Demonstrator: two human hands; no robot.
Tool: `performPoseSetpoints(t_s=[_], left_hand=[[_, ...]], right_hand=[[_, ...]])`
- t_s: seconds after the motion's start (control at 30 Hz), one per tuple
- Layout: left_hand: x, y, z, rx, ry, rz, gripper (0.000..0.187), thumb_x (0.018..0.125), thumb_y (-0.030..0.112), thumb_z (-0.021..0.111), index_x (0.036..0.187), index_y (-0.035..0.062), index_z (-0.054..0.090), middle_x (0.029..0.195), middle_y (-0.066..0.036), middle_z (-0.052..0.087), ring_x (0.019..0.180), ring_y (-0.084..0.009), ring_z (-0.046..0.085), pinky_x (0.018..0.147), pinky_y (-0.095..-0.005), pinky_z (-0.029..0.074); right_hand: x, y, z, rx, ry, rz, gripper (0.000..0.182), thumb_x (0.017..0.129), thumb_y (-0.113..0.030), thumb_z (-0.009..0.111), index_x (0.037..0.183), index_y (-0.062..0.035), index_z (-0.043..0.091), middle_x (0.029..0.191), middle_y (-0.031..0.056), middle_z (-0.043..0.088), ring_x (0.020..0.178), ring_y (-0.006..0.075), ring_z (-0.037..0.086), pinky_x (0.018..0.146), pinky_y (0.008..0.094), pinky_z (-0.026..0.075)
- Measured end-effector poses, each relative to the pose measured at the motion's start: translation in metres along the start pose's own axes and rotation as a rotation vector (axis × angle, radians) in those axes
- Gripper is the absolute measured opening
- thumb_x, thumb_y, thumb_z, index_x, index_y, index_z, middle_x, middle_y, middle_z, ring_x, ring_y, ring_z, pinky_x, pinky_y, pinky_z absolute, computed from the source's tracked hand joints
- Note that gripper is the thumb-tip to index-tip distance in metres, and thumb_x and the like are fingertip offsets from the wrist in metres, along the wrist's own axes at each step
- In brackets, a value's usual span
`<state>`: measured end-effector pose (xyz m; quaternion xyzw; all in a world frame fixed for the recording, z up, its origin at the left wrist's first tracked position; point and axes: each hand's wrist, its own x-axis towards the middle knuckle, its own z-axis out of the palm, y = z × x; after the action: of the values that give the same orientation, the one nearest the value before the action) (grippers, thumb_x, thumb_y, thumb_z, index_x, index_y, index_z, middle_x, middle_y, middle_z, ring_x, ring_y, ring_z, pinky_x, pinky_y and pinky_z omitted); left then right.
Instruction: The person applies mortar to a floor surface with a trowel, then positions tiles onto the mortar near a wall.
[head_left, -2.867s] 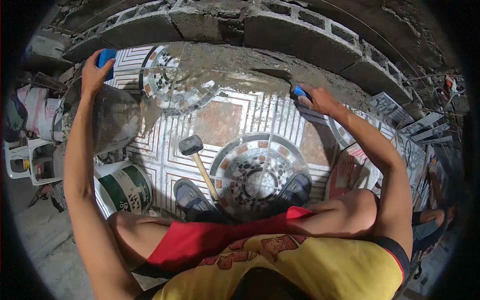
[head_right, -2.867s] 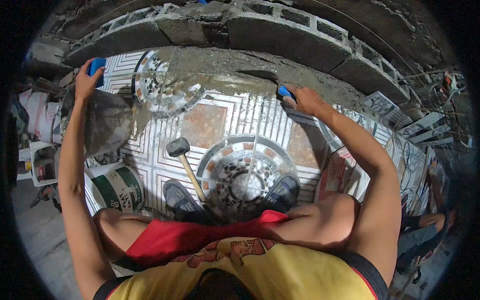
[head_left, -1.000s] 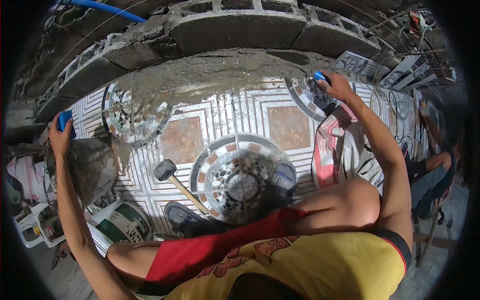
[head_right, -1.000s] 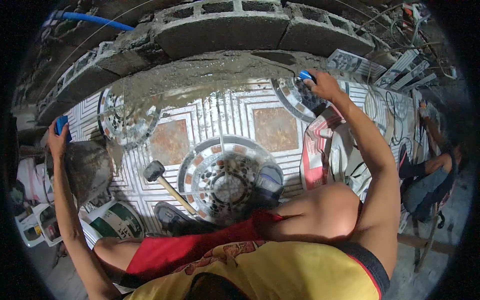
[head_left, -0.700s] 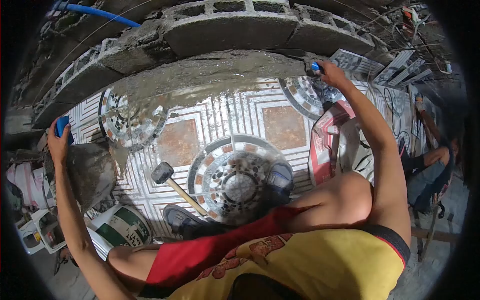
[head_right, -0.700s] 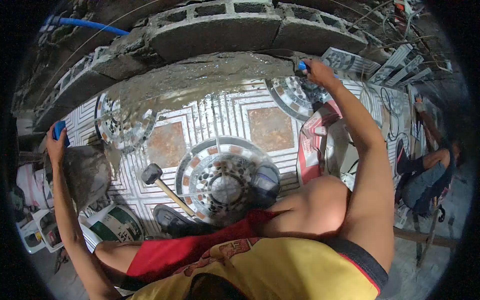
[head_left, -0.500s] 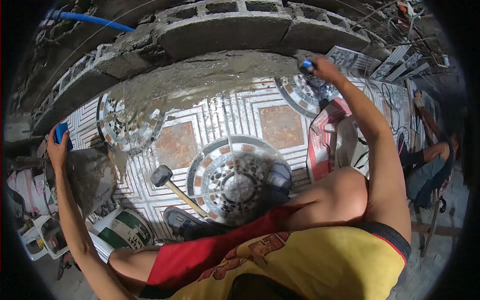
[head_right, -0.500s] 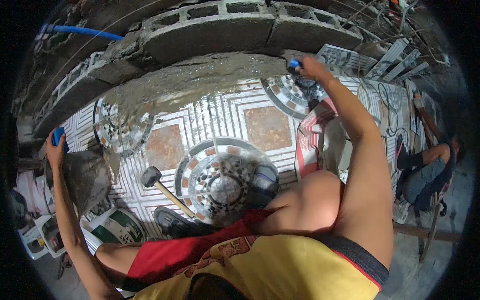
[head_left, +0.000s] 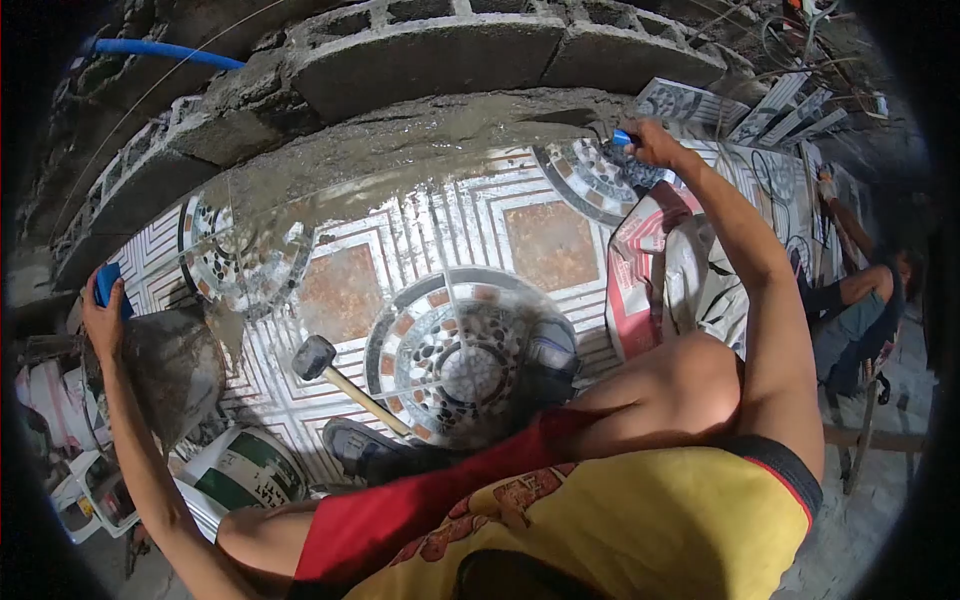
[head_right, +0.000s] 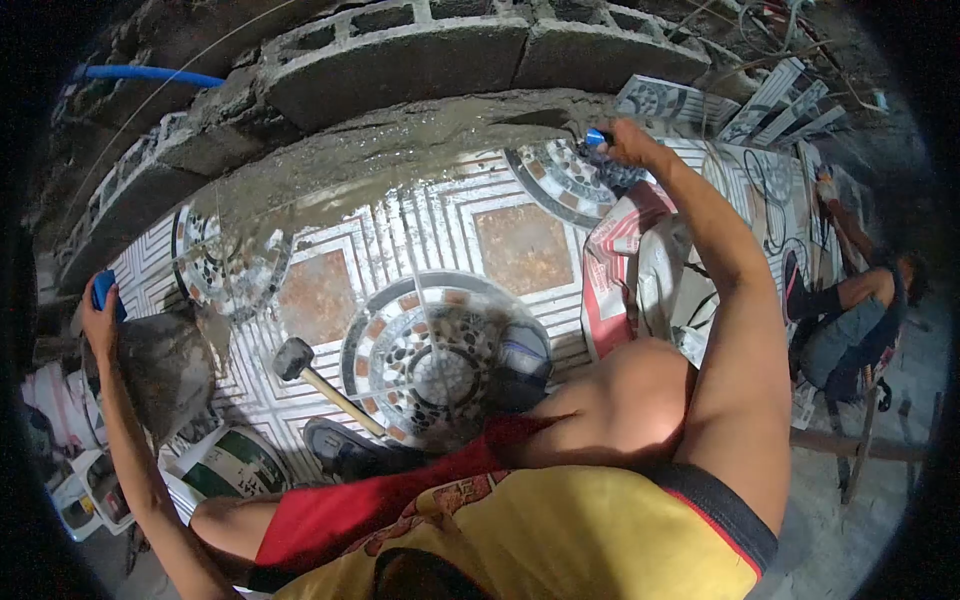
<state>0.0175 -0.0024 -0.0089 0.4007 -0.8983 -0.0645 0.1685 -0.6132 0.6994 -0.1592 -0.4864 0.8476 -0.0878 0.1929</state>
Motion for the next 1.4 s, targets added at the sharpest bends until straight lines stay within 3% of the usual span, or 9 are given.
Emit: performPoseSetpoints(t_s=[0.33, 0.4, 0.53, 0.87, 1.0, 1.07, 1.17, 1.3, 1.4], left_hand=[[0.007, -0.022, 0.004, 0.050, -0.009, 0.019, 0.049, 0.083, 0.037, 0.067, 0.123, 0.0109, 0.056, 0.111, -0.015, 0.060, 0.099, -0.0255, 0.059, 0.086, -0.0359, 0.045], [0.007, -0.019, 0.003, 0.057, 0.002, 0.025, 0.049, 0.084, 0.037, 0.067, 0.123, 0.0108, 0.056, 0.112, -0.015, 0.060, 0.099, -0.0255, 0.059, 0.086, -0.0357, 0.045], [0.005, -0.016, 0.003, 0.044, -0.005, 0.027, 0.051, 0.083, 0.038, 0.067, 0.125, 0.0103, 0.055, 0.115, -0.016, 0.059, 0.101, -0.0266, 0.058, 0.088, -0.0354, 0.044], [0.000, 0.004, 0.000, 0.003, -0.038, -0.041, 0.056, 0.083, 0.035, 0.068, 0.125, 0.0025, 0.052, 0.118, -0.017, 0.057, 0.104, -0.0251, 0.056, 0.090, -0.0348, 0.042], [0.006, -0.013, 0.005, 0.058, -0.046, 0.146, 0.051, 0.084, 0.029, 0.068, 0.123, -0.0007, 0.053, 0.112, -0.016, 0.059, 0.099, -0.0241, 0.057, 0.088, -0.0346, 0.043], [0.003, -0.008, 0.005, 0.134, -0.074, 0.202, 0.049, 0.084, 0.026, 0.066, 0.123, 0.0009, 0.052, 0.111, -0.016, 0.058, 0.100, -0.0244, 0.056, 0.089, -0.0346, 0.042], [0.026, 0.023, 0.042, -0.325, -0.343, 0.042, 0.050, 0.080, 0.008, 0.055, 0.131, 0.0094, 0.049, 0.121, -0.012, 0.053, 0.106, -0.0222, 0.053, 0.093, -0.0324, 0.039], [0.011, 0.280, 0.100, -0.507, -0.857, 0.157, 0.051, 0.079, 0.004, 0.050, 0.130, 0.0110, 0.051, 0.129, -0.007, 0.051, 0.106, -0.0178, 0.051, 0.093, -0.0298, 0.039], [0.008, 0.409, 0.190, -0.297, -0.728, 0.529, 0.042, 0.087, 0.033, 0.061, 0.114, 0.0013, 0.057, 0.101, -0.016, 0.064, 0.092, -0.0234, 0.062, 0.082, -0.0329, 0.046]], right_hand=[[-0.015, 0.020, -0.016, 0.102, -0.026, 0.159, 0.040, 0.079, -0.021, 0.061, 0.114, -0.0020, 0.058, 0.099, 0.0234, 0.062, 0.093, 0.0390, 0.059, 0.081, 0.0428, 0.046], [-0.003, 0.013, -0.013, -0.081, 0.236, 0.163, 0.040, 0.080, -0.020, 0.060, 0.117, -0.0047, 0.057, 0.104, 0.0233, 0.061, 0.099, 0.0406, 0.057, 0.083, 0.0431, 0.045], [0.021, 0.009, -0.010, -0.340, 0.239, 0.210, 0.031, 0.081, -0.015, 0.060, 0.111, -0.0084, 0.059, 0.104, 0.0207, 0.062, 0.102, 0.0400, 0.057, 0.083, 0.0471, 0.045], [-0.014, 0.080, -0.014, -0.126, -0.037, 0.212, 0.040, 0.068, -0.001, 0.057, 0.107, -0.0079, 0.061, 0.093, 0.0207, 0.064, 0.090, 0.0397, 0.060, 0.075, 0.0433, 0.046], [-0.022, 0.097, -0.016, -0.020, 0.234, 0.104, 0.039, 0.064, -0.001, 0.061, 0.103, -0.0046, 0.061, 0.088, 0.0213, 0.063, 0.084, 0.0385, 0.060, 0.074, 0.0428, 0.046], [-0.027, 0.088, -0.019, -0.121, -0.030, 0.091, 0.027, 0.067, -0.004, 0.065, 0.094, -0.0022, 0.061, 0.089, 0.0209, 0.065, 0.083, 0.0350, 0.064, 0.071, 0.0430, 0.048], [-0.039, 0.137, -0.001, -0.082, 0.038, 0.181, 0.024, 0.070, -0.011, 0.066, 0.091, -0.0014, 0.062, 0.082, 0.0210, 0.064, 0.077, 0.0380, 0.063, 0.067, 0.0439, 0.047], [-0.046, 0.118, -0.024, -0.170, 0.029, 0.268, 0.031, 0.070, -0.016, 0.069, 0.098, -0.0040, 0.062, 0.092, 0.0211, 0.065, 0.087, 0.0394, 0.062, 0.074, 0.0444, 0.048], [-0.053, 0.117, -0.024, -0.161, 0.062, 0.414, 0.033, 0.071, -0.018, 0.068, 0.101, -0.0064, 0.062, 0.103, 0.0205, 0.063, 0.098, 0.0379, 0.060, 0.081, 0.0452, 0.048]])
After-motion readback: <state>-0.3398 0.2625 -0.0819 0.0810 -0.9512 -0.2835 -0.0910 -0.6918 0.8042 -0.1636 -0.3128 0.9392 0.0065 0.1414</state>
